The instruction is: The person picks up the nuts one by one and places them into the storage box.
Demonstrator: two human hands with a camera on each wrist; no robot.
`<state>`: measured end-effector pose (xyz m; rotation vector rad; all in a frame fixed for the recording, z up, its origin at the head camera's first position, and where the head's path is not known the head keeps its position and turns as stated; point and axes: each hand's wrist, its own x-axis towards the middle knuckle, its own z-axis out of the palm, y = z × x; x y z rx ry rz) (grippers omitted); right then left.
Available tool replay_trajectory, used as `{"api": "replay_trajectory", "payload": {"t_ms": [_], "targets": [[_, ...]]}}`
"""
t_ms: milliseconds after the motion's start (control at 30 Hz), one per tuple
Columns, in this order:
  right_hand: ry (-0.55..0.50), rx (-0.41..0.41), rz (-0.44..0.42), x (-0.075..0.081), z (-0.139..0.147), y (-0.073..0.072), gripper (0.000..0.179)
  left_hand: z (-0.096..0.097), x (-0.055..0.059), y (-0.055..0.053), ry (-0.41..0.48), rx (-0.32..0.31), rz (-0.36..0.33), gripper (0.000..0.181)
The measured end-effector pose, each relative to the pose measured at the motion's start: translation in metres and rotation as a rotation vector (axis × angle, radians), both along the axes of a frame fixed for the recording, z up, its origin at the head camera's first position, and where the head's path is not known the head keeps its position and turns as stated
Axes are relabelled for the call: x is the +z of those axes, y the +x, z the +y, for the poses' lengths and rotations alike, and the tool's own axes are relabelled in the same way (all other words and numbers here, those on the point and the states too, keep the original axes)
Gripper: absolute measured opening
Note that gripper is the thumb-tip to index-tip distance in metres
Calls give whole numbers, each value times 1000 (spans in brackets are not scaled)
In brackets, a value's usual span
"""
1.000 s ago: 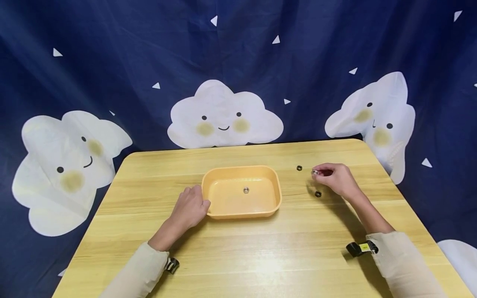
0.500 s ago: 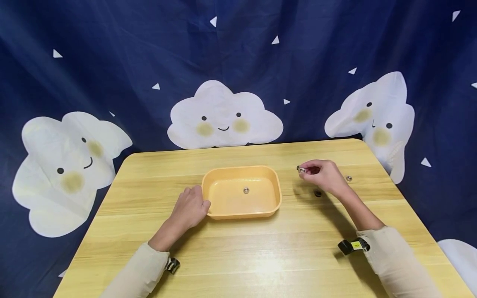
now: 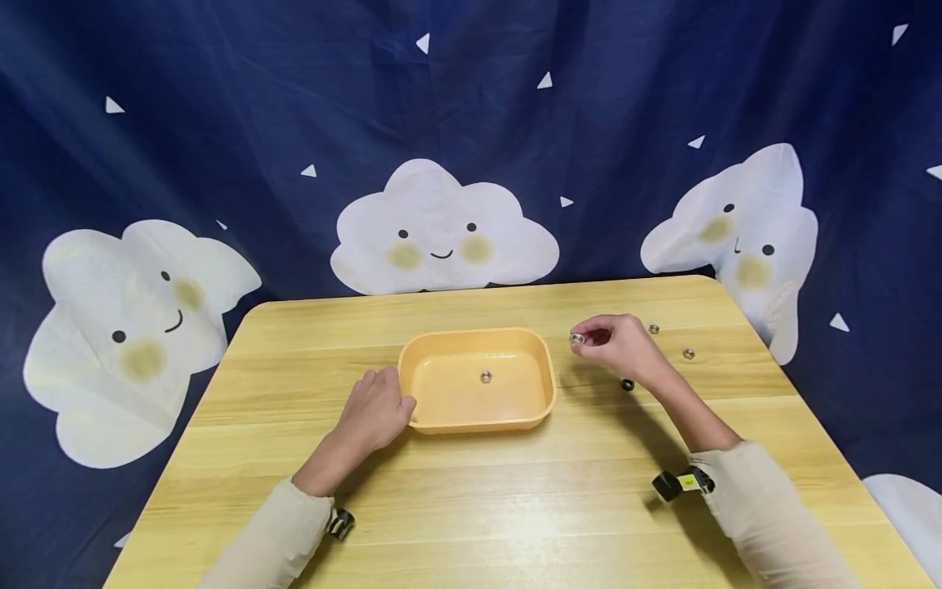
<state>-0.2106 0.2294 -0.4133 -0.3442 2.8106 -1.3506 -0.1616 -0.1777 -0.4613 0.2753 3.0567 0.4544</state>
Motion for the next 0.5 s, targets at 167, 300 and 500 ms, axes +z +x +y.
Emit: {"api": "replay_trajectory", "payload": {"t_ms": [167, 300, 500], "targets": [[-12, 24, 1, 1, -9, -1, 21, 0, 0, 0, -3, 0, -1, 19], [-14, 37, 3, 2, -15, -1, 19, 0, -1, 0, -4, 2, -5, 20], [-26, 52, -3, 2, -24, -1, 19, 0, -1, 0, -4, 3, 3, 20]]}}
